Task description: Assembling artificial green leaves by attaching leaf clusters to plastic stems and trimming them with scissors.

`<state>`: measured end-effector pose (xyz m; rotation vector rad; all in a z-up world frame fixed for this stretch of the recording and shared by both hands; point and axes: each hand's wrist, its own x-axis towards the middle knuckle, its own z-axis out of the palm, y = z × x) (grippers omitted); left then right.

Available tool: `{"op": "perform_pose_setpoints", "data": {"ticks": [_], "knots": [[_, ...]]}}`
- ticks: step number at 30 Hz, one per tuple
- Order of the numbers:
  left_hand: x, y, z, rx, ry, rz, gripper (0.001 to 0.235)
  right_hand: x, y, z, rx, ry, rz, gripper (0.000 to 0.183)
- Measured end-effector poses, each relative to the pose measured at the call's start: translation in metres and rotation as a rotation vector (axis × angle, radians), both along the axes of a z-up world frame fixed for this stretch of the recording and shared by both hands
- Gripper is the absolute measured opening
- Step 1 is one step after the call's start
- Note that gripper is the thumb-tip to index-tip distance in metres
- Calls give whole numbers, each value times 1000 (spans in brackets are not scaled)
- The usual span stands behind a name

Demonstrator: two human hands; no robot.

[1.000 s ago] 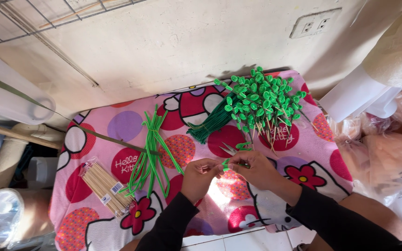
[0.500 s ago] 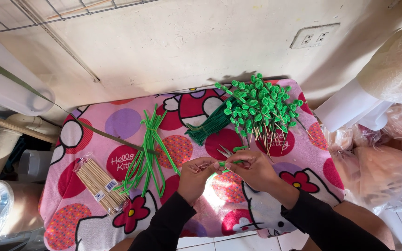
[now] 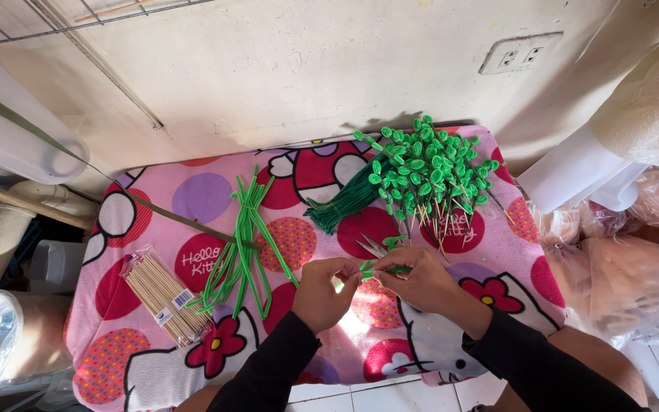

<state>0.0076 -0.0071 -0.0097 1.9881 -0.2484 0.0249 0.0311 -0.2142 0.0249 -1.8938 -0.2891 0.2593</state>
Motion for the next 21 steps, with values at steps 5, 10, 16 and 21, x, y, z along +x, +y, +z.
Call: {"op": "perform_pose_setpoints", "data": {"ticks": [5, 10, 16, 21], "knots": [[-2, -4, 4, -31, 52, 60, 4, -2, 2, -10, 4, -94, -22, 7], [2, 3, -6, -204, 195, 10, 3, 1, -5, -14, 56, 3, -15, 10], [4, 4, 0, -442, 346, -20, 18, 2, -8, -3, 59, 76, -8, 13], [1, -1, -16, -354, 387, -28, 14, -2, -3, 0, 42, 120, 48, 11]]}}
